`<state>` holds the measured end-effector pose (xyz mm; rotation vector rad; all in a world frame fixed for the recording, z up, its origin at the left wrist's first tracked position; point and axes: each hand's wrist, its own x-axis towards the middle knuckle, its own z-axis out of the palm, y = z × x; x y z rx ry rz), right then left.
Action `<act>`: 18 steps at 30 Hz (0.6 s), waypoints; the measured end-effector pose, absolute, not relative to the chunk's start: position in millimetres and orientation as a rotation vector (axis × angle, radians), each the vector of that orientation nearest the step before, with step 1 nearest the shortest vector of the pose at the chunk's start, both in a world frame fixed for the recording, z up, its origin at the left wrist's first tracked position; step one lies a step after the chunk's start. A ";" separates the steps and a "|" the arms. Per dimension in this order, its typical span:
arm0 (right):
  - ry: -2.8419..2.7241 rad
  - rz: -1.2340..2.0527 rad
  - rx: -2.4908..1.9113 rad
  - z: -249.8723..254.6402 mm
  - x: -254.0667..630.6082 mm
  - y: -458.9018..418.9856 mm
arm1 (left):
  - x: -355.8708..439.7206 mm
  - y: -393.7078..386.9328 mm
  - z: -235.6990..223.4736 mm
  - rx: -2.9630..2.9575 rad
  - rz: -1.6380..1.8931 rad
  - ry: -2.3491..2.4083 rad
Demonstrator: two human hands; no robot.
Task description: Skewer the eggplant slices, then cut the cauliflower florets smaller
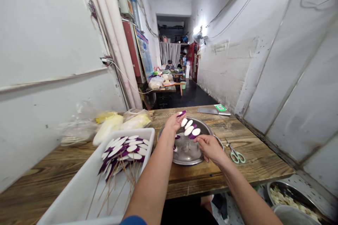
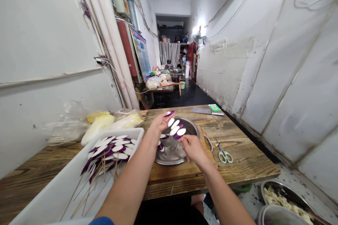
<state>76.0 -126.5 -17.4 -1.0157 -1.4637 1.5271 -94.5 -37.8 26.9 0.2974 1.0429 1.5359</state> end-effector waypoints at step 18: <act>-1.475 1.516 -1.069 -16.4 74.7 -127.1 | -83.1 -44.2 29.2 0.443 1.561 1.101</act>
